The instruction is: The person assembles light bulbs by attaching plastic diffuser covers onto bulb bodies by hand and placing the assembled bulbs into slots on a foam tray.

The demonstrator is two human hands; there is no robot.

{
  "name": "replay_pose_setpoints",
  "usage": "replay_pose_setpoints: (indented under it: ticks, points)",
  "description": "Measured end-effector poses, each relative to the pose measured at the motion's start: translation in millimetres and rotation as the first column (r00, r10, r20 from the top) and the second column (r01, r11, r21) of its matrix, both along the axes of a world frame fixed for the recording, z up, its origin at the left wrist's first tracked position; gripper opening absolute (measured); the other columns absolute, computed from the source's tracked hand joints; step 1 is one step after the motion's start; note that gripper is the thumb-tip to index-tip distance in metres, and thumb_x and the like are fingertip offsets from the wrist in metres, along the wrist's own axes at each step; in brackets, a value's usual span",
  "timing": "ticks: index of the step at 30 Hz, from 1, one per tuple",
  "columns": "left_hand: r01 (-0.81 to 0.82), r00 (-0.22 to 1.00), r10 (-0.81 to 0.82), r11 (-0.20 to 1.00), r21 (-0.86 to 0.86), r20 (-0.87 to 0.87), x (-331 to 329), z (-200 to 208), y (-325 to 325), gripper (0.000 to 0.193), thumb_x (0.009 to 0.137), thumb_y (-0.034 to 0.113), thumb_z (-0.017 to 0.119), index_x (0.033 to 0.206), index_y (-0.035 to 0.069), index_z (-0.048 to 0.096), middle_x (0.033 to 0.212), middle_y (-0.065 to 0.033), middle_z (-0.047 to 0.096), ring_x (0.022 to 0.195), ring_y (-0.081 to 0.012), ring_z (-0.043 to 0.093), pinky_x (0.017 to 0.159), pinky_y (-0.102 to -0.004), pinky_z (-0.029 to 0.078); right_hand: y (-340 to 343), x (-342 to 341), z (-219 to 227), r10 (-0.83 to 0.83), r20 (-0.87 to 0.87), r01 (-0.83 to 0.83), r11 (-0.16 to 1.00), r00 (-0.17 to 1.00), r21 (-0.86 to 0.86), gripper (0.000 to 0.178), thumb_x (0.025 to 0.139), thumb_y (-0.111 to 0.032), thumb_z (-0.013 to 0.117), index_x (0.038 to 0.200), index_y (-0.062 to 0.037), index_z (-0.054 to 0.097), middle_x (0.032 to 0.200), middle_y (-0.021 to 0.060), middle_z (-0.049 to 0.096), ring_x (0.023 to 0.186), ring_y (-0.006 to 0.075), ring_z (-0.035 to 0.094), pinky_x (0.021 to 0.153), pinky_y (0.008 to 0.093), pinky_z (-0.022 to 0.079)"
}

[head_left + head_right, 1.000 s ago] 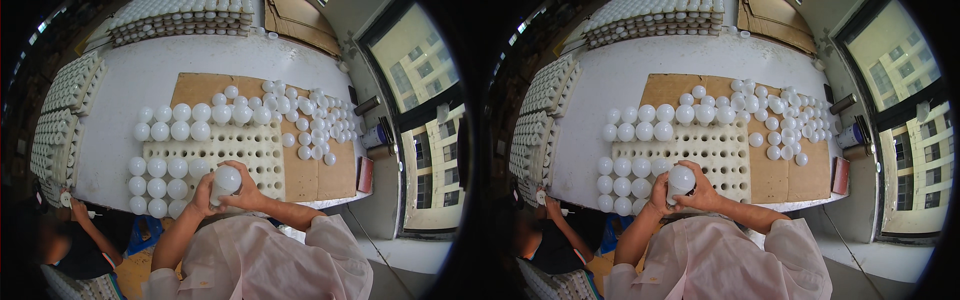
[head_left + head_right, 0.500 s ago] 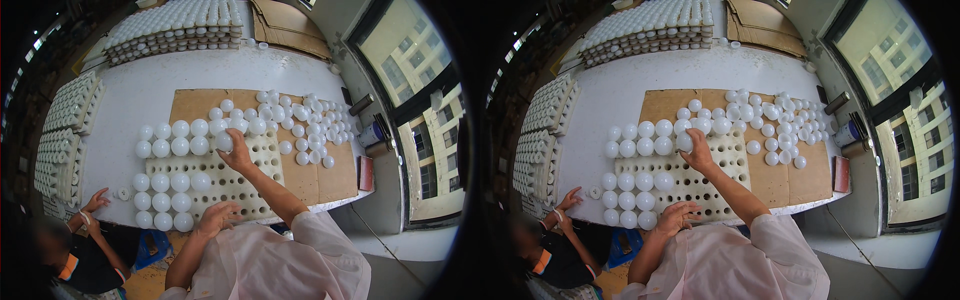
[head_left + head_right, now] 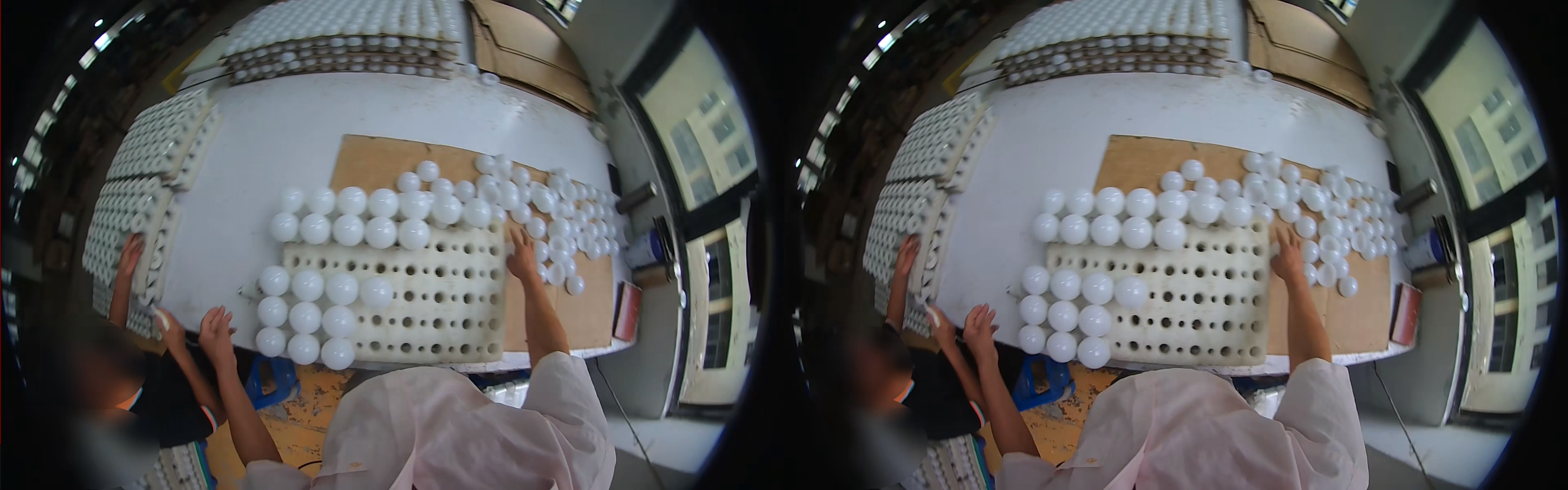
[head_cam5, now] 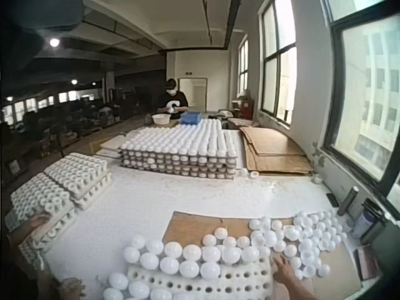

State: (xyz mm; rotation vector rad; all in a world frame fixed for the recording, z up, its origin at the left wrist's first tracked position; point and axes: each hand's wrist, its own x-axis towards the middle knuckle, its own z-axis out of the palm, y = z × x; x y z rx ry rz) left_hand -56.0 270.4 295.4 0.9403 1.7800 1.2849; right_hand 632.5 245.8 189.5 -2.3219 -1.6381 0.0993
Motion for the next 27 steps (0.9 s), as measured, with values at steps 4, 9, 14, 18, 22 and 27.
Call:
replay_pose_setpoints:
  ticks: [4, 9, 14, 18, 22, 27]
  points:
    - [0.068, 0.847, -0.158, 0.979, -0.193, -0.508, -60.1, -73.1, 28.0, 0.050, 0.078, -0.008, 0.053, 0.128, -0.001, 0.045, 0.131, -0.0201, 0.049, 0.120, -0.0337, 0.049, 0.100, -0.0362, 0.040, -1.2, -3.6, -2.7, -0.004, -0.053, -0.011, 0.961, 0.999, -0.277, 0.068, 0.067, -0.018, 0.072, 0.130, -0.0116, 0.047, 0.130, 0.0243, 0.044, 0.115, 0.0433, 0.046, 0.099, 0.0463, 0.040]
    - [0.348, 0.508, -0.507, 0.860, -0.373, -0.696, -32.1, -100.2, 69.4, 0.073, 0.069, -0.008, 0.062, 0.135, 0.005, 0.034, 0.144, -0.0227, 0.030, 0.132, -0.0388, 0.031, 0.109, -0.0402, 0.031, -22.1, -19.3, 32.4, -0.242, -0.470, 0.307, 0.950, 0.848, 0.064, 0.059, 0.073, -0.015, 0.068, 0.128, -0.0087, 0.046, 0.116, 0.0156, 0.052, 0.099, 0.0309, 0.055, 0.082, 0.0411, 0.051]
    - [0.481, 0.420, -0.552, 0.808, -0.339, -0.720, -27.8, -130.3, 107.0, 0.048, 0.069, -0.002, 0.067, 0.112, 0.003, 0.049, 0.122, -0.0234, 0.053, 0.116, -0.0397, 0.050, 0.097, -0.0442, 0.042, -49.7, -52.9, 67.2, 0.035, -0.958, 0.485, 0.857, 0.283, 0.175, 0.065, 0.077, -0.002, 0.062, 0.133, -0.0087, 0.031, 0.112, 0.0107, 0.046, 0.095, 0.0226, 0.053, 0.076, 0.0374, 0.056]
    - [0.306, 0.563, -0.544, 0.836, -0.455, -0.622, -19.8, -121.4, 111.4, 0.044, 0.068, 0.008, 0.075, 0.105, 0.000, 0.052, 0.107, -0.0214, 0.061, 0.100, -0.0387, 0.059, 0.085, -0.0427, 0.047, -59.2, -103.6, 103.7, 0.062, -0.909, 0.305, 0.931, 0.412, 0.202, 0.079, 0.067, -0.005, 0.076, 0.133, -0.0047, 0.033, 0.111, 0.0112, 0.052, 0.092, 0.0200, 0.057, 0.076, 0.0317, 0.054]
    - [0.108, 0.930, -0.178, 0.969, -0.224, -0.321, -32.4, -103.0, 107.9, 0.047, 0.071, 0.008, 0.071, 0.113, -0.003, 0.052, 0.104, -0.0168, 0.064, 0.084, -0.0242, 0.064, 0.076, -0.0322, 0.051, -67.6, -133.8, 121.0, 0.212, -0.963, 0.225, 0.943, 0.166, 0.246, 0.083, 0.066, -0.004, 0.077, 0.135, -0.0066, 0.031, 0.117, 0.0129, 0.053, 0.103, 0.0223, 0.059, 0.081, 0.0335, 0.054]
    - [0.237, 0.934, -0.277, 0.954, 0.186, 0.227, 7.8, -6.8, 52.2, 0.049, 0.072, 0.008, 0.065, 0.116, -0.008, 0.050, 0.106, -0.0196, 0.063, 0.071, -0.0158, 0.061, 0.059, -0.0250, 0.050, -61.4, -162.8, 131.8, 0.321, -0.944, 0.014, 0.947, -0.077, 0.321, 0.081, 0.067, -0.005, 0.075, 0.134, -0.0096, 0.031, 0.122, 0.0133, 0.051, 0.103, 0.0254, 0.060, 0.080, 0.0371, 0.055]
